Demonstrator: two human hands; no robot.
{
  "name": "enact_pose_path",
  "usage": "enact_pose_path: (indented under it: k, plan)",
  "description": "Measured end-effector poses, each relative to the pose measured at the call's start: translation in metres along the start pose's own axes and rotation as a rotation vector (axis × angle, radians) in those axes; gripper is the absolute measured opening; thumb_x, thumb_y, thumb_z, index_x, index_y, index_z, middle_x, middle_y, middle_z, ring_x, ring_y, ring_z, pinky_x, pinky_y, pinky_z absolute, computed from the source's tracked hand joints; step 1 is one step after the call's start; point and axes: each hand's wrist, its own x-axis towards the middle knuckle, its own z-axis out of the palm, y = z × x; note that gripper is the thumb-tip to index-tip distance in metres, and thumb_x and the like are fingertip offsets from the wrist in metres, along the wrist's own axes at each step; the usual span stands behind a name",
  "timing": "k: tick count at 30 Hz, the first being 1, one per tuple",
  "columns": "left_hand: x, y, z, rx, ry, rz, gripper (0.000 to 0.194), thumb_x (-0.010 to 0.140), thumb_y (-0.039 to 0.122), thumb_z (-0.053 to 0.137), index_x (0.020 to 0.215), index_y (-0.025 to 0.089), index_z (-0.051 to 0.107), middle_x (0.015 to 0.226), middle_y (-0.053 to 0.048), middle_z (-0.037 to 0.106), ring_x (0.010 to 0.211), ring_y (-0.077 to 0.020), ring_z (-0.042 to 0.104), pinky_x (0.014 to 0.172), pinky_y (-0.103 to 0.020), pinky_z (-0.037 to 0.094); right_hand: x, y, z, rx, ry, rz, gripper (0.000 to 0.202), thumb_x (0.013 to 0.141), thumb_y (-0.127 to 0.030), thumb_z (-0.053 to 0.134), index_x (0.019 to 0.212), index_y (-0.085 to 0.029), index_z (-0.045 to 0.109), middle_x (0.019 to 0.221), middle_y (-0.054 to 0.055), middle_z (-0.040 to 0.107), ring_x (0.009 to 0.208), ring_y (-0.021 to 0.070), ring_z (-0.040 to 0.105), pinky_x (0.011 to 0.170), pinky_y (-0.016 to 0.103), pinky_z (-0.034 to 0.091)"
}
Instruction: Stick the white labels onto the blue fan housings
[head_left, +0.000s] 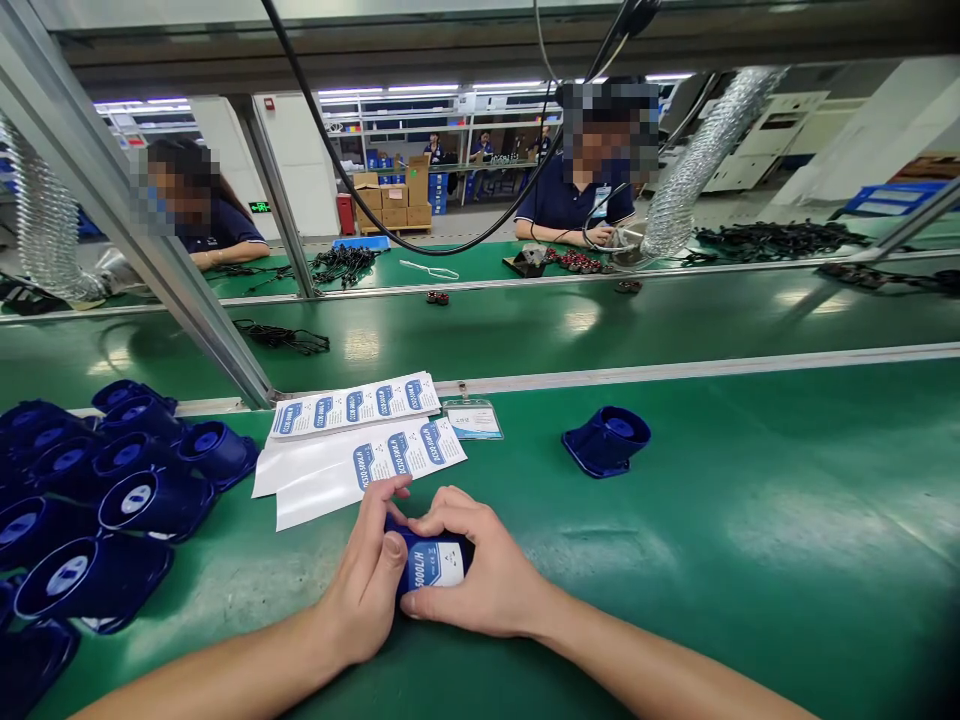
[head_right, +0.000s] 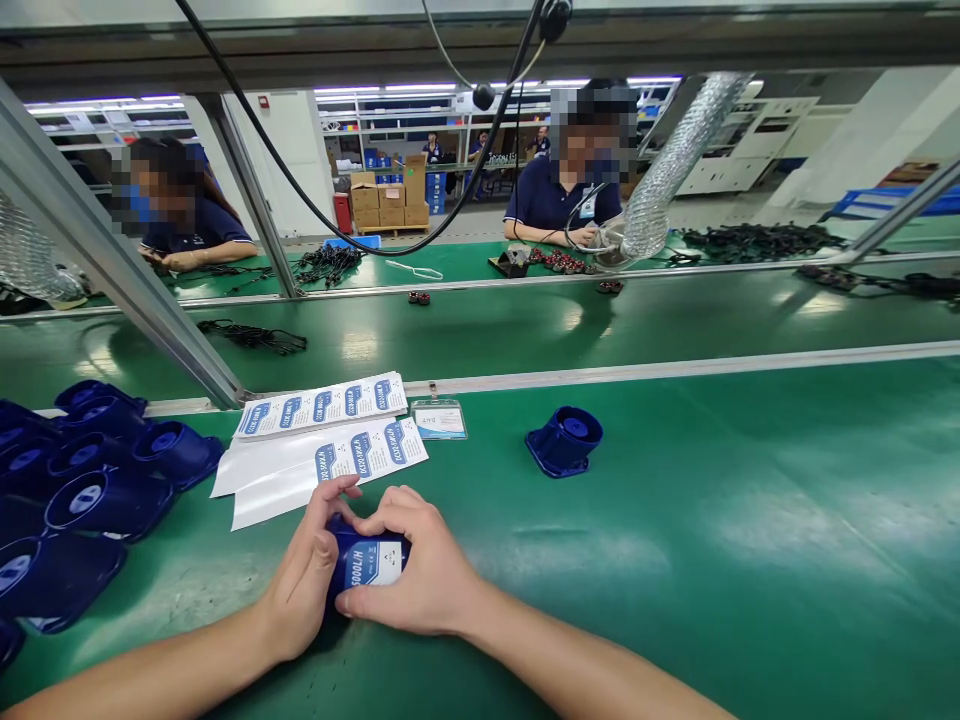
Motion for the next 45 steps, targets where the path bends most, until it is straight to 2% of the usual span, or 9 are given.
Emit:
enact_pose_path:
  k: [8, 18, 25, 28, 33, 36, 39, 42, 45]
  plan:
    - [-0.006, -0.001, 0.0, 0.057, -0.053, 0.18, 0.051, 0.109, 0.061, 0.028, 0.154, 0.037, 0.033, 0.14, -0.007, 0.042, 0.108, -0.0236, 0.052, 0.1, -0.043, 0.044, 0.002, -0.001, -0.006, 0.205, -0.043, 0.241, 0.032, 0.054, -0.036, 0.1, 0.076, -0.02, 0.083, 0.08, -0.001, 0.056, 0.076, 0.0189, 0.056, 0.073, 0.035, 0.04]
    - [-0.007, -0.005, -0.002, 0.118, -0.068, 0.231, 0.045, 0.112, 0.044, 0.036, 0.155, 0.032, 0.033, 0.145, -0.009, 0.041, 0.111, -0.0222, 0.054, 0.103, -0.042, 0.046, 0.007, 0.0, -0.013, 0.231, -0.083, 0.221, 0.019, 0.072, -0.039, 0.09, 0.072, -0.021, 0.085, 0.072, -0.002, 0.053, 0.072, 0.0166, 0.051, 0.07, 0.034, 0.038]
    - [-0.009, 0.002, -0.006, 0.14, -0.078, 0.185, 0.044, 0.112, 0.036, 0.039, 0.155, 0.032, 0.032, 0.149, -0.01, 0.041, 0.112, -0.0218, 0.054, 0.105, -0.044, 0.043, 0.005, -0.001, -0.02, 0.18, -0.142, 0.136, 0.017, 0.077, -0.037, 0.088, 0.081, -0.021, 0.087, 0.084, 0.004, 0.066, 0.088, 0.0231, 0.063, 0.083, 0.038, 0.045]
    - [-0.01, 0.003, -0.006, 0.146, -0.085, 0.189, 0.045, 0.111, 0.035, 0.038, 0.155, 0.032, 0.031, 0.15, -0.011, 0.04, 0.112, -0.0224, 0.054, 0.105, -0.045, 0.042, 0.004, 0.0, -0.034, 0.085, -0.206, 0.192, 0.032, 0.076, -0.039, 0.089, 0.104, -0.024, 0.087, 0.1, 0.007, 0.069, 0.098, 0.026, 0.063, 0.086, 0.04, 0.047]
    - [-0.005, -0.001, -0.01, 0.102, -0.111, 0.252, 0.047, 0.11, 0.036, 0.038, 0.156, 0.03, 0.031, 0.146, -0.013, 0.043, 0.108, -0.0245, 0.057, 0.099, -0.048, 0.046, 0.003, 0.009, -0.07, 0.145, -0.328, 0.328, 0.076, 0.071, -0.039, 0.096, 0.141, -0.023, 0.069, 0.136, 0.013, 0.066, 0.116, 0.028, 0.061, 0.09, 0.039, 0.058]
    - [0.0, -0.004, -0.015, 0.044, -0.191, 0.447, 0.051, 0.107, 0.039, 0.041, 0.155, 0.027, 0.035, 0.142, -0.017, 0.048, 0.108, -0.0285, 0.059, 0.099, -0.054, 0.048, 0.005, 0.016, -0.076, 0.413, -0.513, 0.443, 0.089, 0.067, -0.046, 0.099, 0.145, -0.02, 0.065, 0.133, 0.015, 0.069, 0.116, 0.0265, 0.067, 0.096, 0.039, 0.06]
    - [0.002, -0.006, -0.017, 0.012, -0.243, 0.577, 0.054, 0.104, 0.041, 0.045, 0.156, 0.028, 0.037, 0.128, -0.015, 0.059, 0.121, -0.0343, 0.056, 0.105, -0.058, 0.047, 0.005, 0.019, -0.062, 0.628, -0.641, 0.529, 0.079, 0.073, -0.059, 0.093, 0.138, -0.02, 0.07, 0.109, 0.008, 0.075, 0.096, 0.0219, 0.075, 0.086, 0.036, 0.063]
    - [0.002, -0.008, -0.012, -0.064, -0.126, 0.509, 0.052, 0.106, 0.051, 0.044, 0.153, 0.029, 0.043, 0.137, -0.015, 0.056, 0.128, -0.0338, 0.054, 0.11, -0.055, 0.047, 0.003, 0.02, -0.043, 0.723, -0.69, 0.52, 0.063, 0.076, -0.054, 0.093, 0.126, -0.018, 0.075, 0.092, 0.002, 0.073, 0.085, 0.0179, 0.074, 0.085, 0.033, 0.061]
    - [0.004, -0.008, -0.002, -0.236, 0.22, 0.283, 0.053, 0.108, 0.06, 0.034, 0.148, 0.028, 0.047, 0.15, -0.013, 0.049, 0.139, -0.0326, 0.048, 0.123, -0.054, 0.038, 0.002, 0.02, -0.034, 0.883, -0.555, 0.508, 0.079, 0.074, -0.045, 0.098, 0.143, -0.024, 0.064, 0.111, 0.006, 0.076, 0.096, 0.0194, 0.074, 0.089, 0.031, 0.057]
